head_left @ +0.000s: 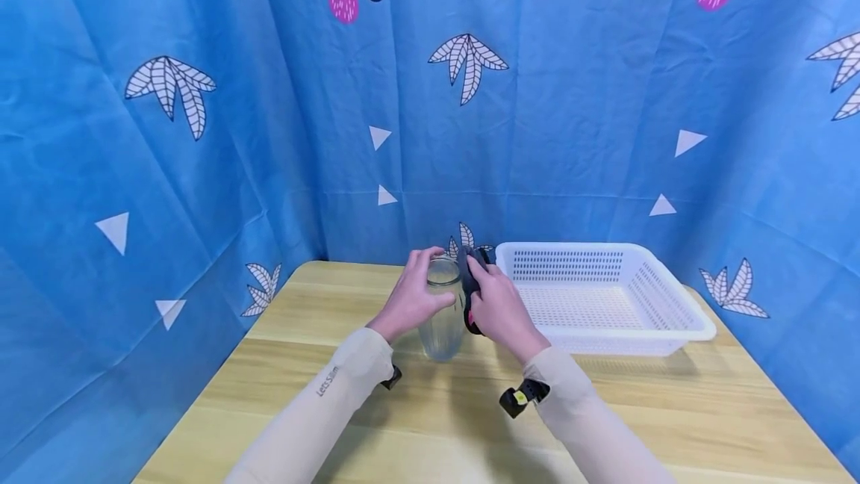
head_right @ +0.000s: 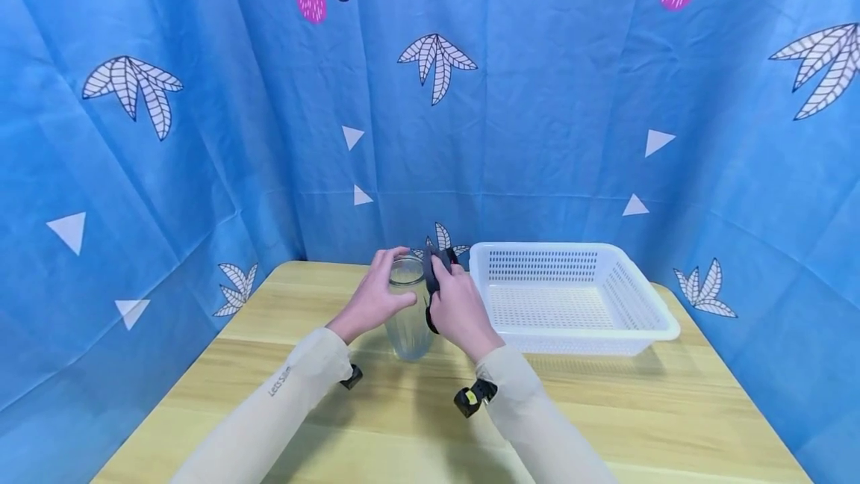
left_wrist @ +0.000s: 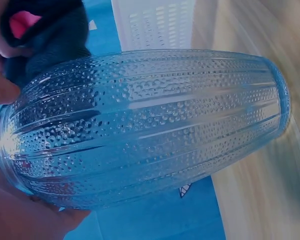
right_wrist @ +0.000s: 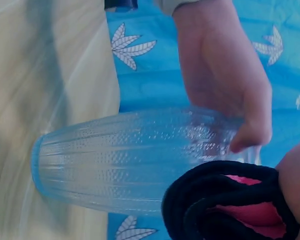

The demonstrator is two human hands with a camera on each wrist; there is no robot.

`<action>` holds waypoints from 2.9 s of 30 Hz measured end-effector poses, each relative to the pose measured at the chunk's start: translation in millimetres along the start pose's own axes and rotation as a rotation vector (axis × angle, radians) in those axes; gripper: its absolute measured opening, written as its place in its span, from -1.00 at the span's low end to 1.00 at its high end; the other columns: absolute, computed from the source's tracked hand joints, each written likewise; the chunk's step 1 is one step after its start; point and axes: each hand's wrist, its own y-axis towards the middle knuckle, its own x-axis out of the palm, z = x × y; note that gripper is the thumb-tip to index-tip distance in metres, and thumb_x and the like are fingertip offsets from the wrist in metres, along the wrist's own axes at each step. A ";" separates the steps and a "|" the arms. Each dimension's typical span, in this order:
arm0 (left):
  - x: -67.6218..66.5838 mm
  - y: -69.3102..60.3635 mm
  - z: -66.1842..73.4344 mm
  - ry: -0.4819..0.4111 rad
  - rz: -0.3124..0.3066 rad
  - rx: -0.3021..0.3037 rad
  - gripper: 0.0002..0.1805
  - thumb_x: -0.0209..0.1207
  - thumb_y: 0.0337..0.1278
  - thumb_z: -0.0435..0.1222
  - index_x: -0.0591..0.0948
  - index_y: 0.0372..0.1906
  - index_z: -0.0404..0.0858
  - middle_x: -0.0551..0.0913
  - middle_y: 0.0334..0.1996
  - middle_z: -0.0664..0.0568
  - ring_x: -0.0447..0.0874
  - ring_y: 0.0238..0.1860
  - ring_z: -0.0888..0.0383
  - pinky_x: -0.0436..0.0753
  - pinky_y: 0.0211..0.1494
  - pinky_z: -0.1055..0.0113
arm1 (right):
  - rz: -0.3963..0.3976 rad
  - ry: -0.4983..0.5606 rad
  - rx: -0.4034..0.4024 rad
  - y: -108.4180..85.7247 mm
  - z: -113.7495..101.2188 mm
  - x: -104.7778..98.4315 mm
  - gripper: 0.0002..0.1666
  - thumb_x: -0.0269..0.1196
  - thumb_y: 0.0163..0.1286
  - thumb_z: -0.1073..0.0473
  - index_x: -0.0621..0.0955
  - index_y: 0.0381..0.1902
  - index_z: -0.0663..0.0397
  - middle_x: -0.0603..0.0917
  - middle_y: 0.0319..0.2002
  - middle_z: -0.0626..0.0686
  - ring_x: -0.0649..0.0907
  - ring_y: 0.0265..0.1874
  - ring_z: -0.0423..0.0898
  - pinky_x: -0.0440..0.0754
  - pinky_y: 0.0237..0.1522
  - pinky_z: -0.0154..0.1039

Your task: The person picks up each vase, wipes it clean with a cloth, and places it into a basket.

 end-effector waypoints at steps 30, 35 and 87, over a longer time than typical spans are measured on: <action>7.9 -3.3 -0.9 0.089 0.053 0.025 -0.08 0.37 0.09 0.08 0.21 0.48 -0.06 0.30 0.28 -0.03 0.32 0.24 0.00 0.48 0.27 -0.01 | -0.287 0.127 0.152 -26.9 55.2 63.7 -0.29 0.05 0.38 0.37 0.26 0.48 0.39 0.40 0.38 0.42 0.54 0.26 0.20 0.50 0.24 0.13; 6.5 -1.5 1.6 0.092 0.043 0.021 -0.10 0.38 0.08 0.02 0.22 0.47 -0.06 0.35 0.40 0.02 0.29 0.34 0.01 0.44 0.35 -0.08 | -0.176 0.114 0.126 -33.7 44.5 48.6 -0.31 0.07 0.38 0.38 0.30 0.47 0.35 0.45 0.33 0.44 0.52 0.27 0.28 0.54 0.20 0.14; -1.5 -2.0 -11.7 0.038 0.084 0.030 -0.03 0.46 0.00 0.09 0.21 0.47 -0.04 0.26 0.25 -0.03 0.28 0.33 0.01 0.43 0.37 -0.01 | -0.099 0.039 0.057 -25.6 15.0 20.9 -0.30 0.15 0.35 0.35 0.37 0.46 0.21 0.63 0.13 0.38 0.68 -0.09 0.11 0.64 -0.03 0.05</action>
